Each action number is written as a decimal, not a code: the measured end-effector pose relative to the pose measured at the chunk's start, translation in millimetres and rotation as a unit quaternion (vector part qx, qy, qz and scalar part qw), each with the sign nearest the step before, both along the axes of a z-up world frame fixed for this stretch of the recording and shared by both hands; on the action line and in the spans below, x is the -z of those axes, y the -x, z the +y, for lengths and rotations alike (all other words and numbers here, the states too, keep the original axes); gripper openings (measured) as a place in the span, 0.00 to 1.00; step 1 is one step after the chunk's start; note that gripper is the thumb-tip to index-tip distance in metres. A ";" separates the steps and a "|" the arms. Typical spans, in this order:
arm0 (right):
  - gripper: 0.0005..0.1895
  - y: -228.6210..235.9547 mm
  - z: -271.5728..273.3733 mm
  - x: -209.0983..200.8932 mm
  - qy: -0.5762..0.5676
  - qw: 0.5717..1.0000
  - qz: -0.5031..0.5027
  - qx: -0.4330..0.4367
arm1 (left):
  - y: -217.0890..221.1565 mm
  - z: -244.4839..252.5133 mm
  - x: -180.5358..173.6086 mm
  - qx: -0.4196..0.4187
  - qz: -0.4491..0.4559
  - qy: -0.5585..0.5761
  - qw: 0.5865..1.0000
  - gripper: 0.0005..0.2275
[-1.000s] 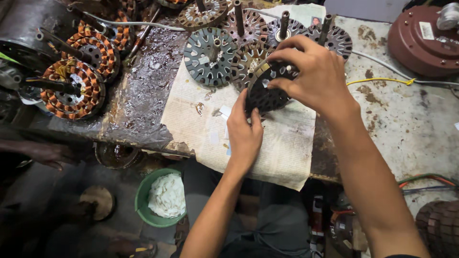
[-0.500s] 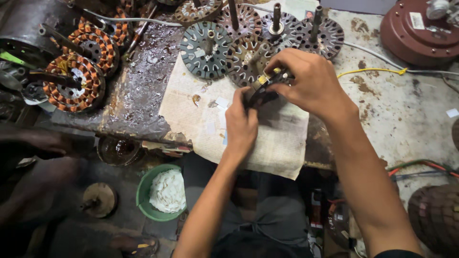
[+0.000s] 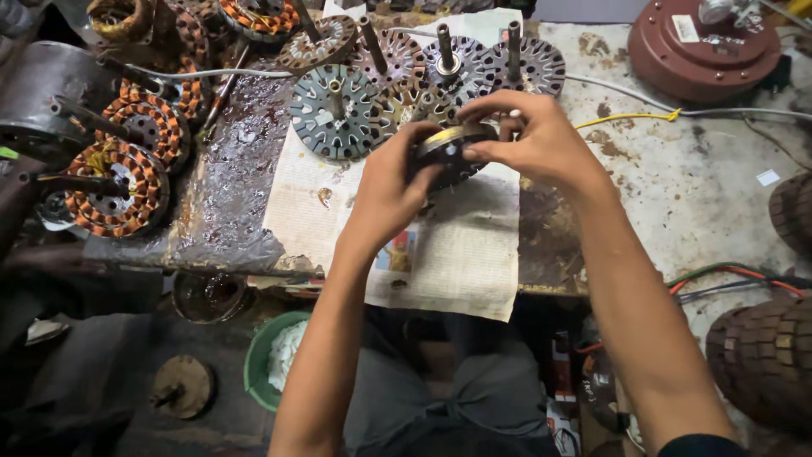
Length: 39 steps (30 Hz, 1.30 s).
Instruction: The person repeatedly picks up small white rectangular pieces and inserts them into slots on a cylindrical motor stator. The person rotates the stator to access different slots and continues inserting pieces throughout the clip.
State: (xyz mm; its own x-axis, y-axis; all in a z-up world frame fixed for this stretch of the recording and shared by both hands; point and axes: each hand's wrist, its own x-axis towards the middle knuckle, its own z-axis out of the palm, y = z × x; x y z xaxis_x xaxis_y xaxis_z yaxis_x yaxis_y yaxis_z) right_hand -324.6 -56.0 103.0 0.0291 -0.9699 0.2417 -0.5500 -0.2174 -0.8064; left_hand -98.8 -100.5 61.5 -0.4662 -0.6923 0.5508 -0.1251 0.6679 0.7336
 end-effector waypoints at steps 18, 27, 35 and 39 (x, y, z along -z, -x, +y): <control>0.21 7.1 -38.6 -0.3 0.027 0.990 0.050 -0.132 | 17.9 -11.0 27.0 -0.060 0.127 -0.125 0.982 0.12; 0.17 8.9 -38.4 17.7 -0.028 0.992 -0.093 -0.083 | 9.0 -7.5 25.8 -0.056 0.154 -0.078 0.983 0.17; 0.15 27.3 -45.0 38.5 0.028 0.987 -0.127 -0.092 | 0.8 -3.3 47.9 -0.049 0.188 -0.170 0.966 0.11; 0.15 21.1 -53.4 49.1 0.022 0.976 -0.193 -0.098 | -4.2 -9.2 40.1 -0.097 0.145 -0.120 0.977 0.09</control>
